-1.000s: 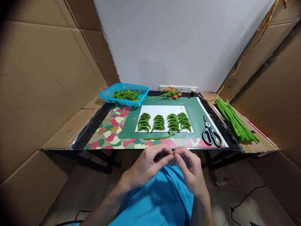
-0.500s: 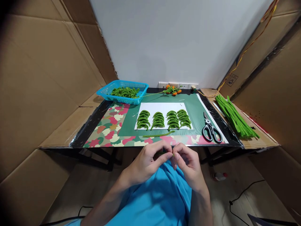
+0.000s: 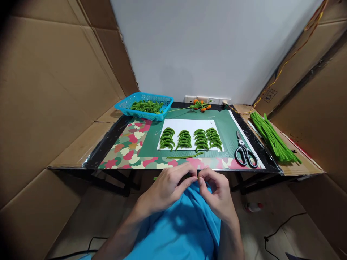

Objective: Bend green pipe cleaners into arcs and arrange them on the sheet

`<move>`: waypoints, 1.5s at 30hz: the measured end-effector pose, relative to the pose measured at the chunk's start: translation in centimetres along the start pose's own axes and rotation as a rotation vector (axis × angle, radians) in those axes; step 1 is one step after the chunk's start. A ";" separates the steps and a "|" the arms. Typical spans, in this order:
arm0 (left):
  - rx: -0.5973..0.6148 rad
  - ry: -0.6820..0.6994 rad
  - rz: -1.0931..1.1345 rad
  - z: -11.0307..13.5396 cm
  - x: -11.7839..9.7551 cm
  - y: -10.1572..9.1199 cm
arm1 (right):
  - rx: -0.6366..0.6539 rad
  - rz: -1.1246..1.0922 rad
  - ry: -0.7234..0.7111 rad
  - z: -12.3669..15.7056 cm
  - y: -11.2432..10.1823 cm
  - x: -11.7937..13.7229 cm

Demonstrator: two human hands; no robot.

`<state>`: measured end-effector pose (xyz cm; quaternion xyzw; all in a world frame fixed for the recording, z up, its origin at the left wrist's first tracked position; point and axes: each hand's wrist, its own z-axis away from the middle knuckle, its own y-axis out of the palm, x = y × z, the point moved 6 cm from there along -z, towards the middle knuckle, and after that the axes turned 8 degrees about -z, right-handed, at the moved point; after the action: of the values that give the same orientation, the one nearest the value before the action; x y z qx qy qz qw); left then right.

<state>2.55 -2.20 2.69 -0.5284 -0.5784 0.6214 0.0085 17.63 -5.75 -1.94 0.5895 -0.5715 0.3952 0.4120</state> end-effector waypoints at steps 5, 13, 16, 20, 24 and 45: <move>0.009 -0.006 0.068 0.0 0.3 0.0 | 0.067 0.019 0.047 0.1 0.0 0.0; 0.017 -0.060 0.091 0.1 0.5 -0.1 | 0.064 0.004 0.015 0.1 0.3 -0.6; 0.032 -0.050 0.116 0.0 0.3 -0.1 | 0.027 -0.001 -0.026 0.0 0.2 -0.7; 0.035 -0.038 0.107 -0.1 0.2 0.0 | -0.005 0.007 -0.044 -0.1 0.1 -0.7; 0.046 -0.028 0.034 0.0 0.2 0.1 | 0.004 0.061 -0.069 -0.2 0.0 -0.6; -0.009 -0.030 -0.031 0.2 0.5 -0.3 | -0.002 0.051 0.018 -0.4 0.0 -0.5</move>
<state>2.02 -1.97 2.58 -0.5100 -0.5893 0.6266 0.0071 17.63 -5.24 -2.29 0.5707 -0.5829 0.4103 0.4077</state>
